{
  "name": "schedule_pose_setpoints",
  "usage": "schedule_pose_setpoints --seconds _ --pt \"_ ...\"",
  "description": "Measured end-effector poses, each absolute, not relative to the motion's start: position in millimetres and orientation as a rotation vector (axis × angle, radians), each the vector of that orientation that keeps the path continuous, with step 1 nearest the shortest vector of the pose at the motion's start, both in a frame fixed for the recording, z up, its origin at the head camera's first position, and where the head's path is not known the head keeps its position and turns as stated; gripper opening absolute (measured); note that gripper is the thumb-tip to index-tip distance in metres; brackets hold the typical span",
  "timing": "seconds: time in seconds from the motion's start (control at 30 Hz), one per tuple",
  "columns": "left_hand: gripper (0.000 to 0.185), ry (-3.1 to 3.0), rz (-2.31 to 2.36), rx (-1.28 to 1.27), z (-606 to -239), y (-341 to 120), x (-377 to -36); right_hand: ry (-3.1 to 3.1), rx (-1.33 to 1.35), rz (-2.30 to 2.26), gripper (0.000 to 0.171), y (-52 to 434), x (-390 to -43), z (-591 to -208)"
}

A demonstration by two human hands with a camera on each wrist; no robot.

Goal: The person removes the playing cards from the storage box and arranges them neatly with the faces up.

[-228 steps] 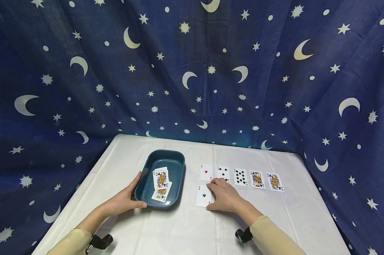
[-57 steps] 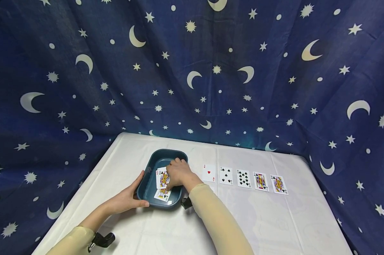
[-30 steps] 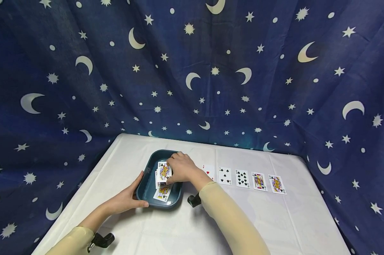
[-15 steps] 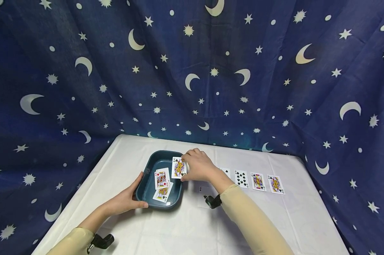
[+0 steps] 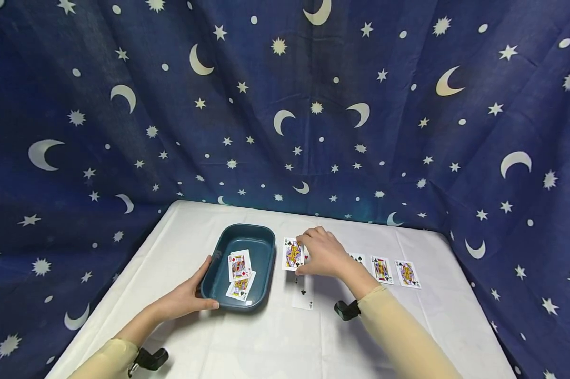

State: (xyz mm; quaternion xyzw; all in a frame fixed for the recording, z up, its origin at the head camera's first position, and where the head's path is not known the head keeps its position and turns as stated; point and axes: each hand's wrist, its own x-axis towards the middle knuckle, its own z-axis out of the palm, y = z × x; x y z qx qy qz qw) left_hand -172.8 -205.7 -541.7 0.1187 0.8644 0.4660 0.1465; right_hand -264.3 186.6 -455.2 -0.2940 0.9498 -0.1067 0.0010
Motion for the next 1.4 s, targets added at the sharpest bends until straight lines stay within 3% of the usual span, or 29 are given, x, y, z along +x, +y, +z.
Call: schedule_pose_setpoints --seconds 0.57,1.4 --pt "0.13 2.473 1.357 0.325 -538.9 -206.0 -171.8 3.029 -0.844 -0.306 0.086 252.7 -230.8 -488.8" --pt "0.131 2.491 1.315 0.3 -538.5 -203.8 -172.5 2.996 -0.752 -0.31 0.09 288.7 -203.3 -535.5"
